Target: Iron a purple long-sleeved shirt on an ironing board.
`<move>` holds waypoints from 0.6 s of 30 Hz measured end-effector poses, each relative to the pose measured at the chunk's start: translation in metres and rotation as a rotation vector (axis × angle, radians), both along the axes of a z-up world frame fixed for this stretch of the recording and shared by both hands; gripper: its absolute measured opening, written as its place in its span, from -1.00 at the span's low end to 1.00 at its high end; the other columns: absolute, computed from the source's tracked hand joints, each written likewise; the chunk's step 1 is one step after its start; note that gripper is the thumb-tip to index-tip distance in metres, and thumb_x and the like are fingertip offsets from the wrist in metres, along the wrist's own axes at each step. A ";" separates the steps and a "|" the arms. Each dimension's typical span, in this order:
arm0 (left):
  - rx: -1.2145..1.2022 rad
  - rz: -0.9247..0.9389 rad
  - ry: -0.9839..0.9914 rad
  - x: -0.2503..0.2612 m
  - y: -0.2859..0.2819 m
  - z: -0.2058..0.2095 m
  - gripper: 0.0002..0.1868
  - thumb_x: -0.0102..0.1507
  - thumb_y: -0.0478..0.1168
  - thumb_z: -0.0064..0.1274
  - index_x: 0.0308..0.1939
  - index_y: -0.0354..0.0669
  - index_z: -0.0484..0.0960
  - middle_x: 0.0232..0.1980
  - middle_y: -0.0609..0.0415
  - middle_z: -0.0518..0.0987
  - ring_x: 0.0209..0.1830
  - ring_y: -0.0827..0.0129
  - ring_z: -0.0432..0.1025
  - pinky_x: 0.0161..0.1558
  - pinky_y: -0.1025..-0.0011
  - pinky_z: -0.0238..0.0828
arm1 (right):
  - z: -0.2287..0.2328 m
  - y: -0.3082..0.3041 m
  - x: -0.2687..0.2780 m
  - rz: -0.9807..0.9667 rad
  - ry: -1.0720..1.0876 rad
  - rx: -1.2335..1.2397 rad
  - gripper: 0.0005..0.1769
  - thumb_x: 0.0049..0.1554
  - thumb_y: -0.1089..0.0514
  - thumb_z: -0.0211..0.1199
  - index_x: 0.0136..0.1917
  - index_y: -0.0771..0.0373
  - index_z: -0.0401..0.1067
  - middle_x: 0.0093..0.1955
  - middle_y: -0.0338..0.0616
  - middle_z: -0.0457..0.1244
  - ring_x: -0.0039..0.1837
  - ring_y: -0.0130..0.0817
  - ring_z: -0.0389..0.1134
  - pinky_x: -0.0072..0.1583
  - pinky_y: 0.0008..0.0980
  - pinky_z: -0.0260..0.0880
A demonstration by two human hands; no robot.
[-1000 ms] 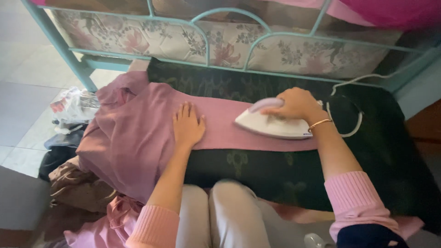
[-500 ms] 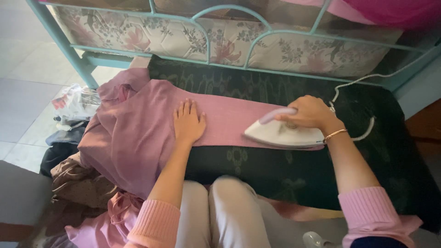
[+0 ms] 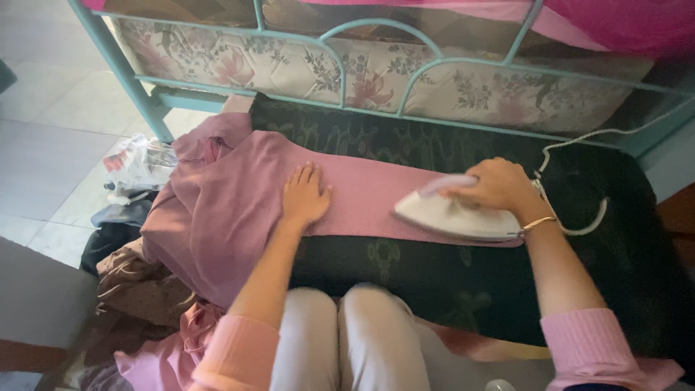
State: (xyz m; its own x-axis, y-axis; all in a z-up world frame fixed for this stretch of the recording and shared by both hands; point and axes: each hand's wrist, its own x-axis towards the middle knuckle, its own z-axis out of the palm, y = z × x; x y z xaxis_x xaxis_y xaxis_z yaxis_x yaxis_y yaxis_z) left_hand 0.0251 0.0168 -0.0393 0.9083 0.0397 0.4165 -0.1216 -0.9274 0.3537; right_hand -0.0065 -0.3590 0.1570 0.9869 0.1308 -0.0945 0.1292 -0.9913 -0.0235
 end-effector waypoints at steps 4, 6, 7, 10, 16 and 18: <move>-0.006 -0.147 0.081 -0.012 0.039 -0.006 -0.31 0.27 0.05 -0.06 0.42 -0.21 0.38 0.58 -0.20 0.19 0.58 -0.06 0.02 0.48 -0.02 -0.08 | 0.004 0.019 0.003 -0.103 -0.184 0.068 -0.08 -0.04 -0.71 0.17 -0.09 0.19 0.68 -0.14 0.11 0.43 -0.03 0.12 0.48 0.02 0.01 0.46; -0.097 -0.248 -0.028 -0.028 0.053 -0.003 -0.38 0.33 0.02 -0.06 0.41 -0.19 0.44 0.57 -0.16 0.27 0.60 0.01 0.13 0.57 0.04 0.05 | -0.001 0.015 0.016 0.007 -0.152 0.050 -0.06 -0.11 -0.72 0.19 -0.10 0.19 0.68 -0.15 0.09 0.45 0.01 0.11 0.48 0.08 0.00 0.44; -0.099 -0.245 -0.030 -0.037 0.058 0.005 -0.38 0.33 0.02 -0.06 0.41 -0.19 0.44 0.57 -0.16 0.27 0.60 0.01 0.13 0.57 0.04 0.05 | 0.000 0.017 0.016 0.011 -0.153 0.049 -0.06 -0.11 -0.72 0.19 -0.10 0.19 0.68 -0.15 0.09 0.45 0.01 0.11 0.48 0.08 0.00 0.44; 0.062 -0.113 -0.131 -0.057 0.074 0.023 -0.38 0.32 0.01 0.00 0.40 -0.22 0.44 0.56 -0.18 0.27 0.58 0.00 0.12 0.51 -0.12 -0.06 | 0.002 0.029 0.016 0.264 -0.094 0.039 -0.16 -0.23 -0.66 0.17 -0.13 0.06 0.71 -0.18 0.01 0.46 -0.04 0.07 0.50 0.03 -0.02 0.46; 0.077 0.003 -0.145 -0.062 0.088 0.028 -0.35 0.26 0.11 0.00 0.36 -0.11 0.46 0.51 -0.24 0.27 0.50 -0.21 0.08 0.42 -0.17 -0.11 | -0.001 0.082 0.015 0.150 -0.231 0.028 -0.08 -0.12 -0.72 0.20 -0.15 0.19 0.68 -0.14 0.16 0.42 -0.02 0.16 0.46 0.04 0.03 0.46; 0.111 0.035 -0.139 -0.062 0.085 0.026 -0.32 0.32 0.10 -0.08 0.44 -0.19 0.37 0.52 -0.22 0.27 0.51 -0.21 0.10 0.44 -0.20 -0.13 | -0.006 0.104 0.012 -0.032 -0.401 0.191 -0.03 0.01 -0.70 0.15 -0.14 0.30 0.65 -0.13 0.23 0.41 -0.03 0.16 0.48 0.04 0.04 0.46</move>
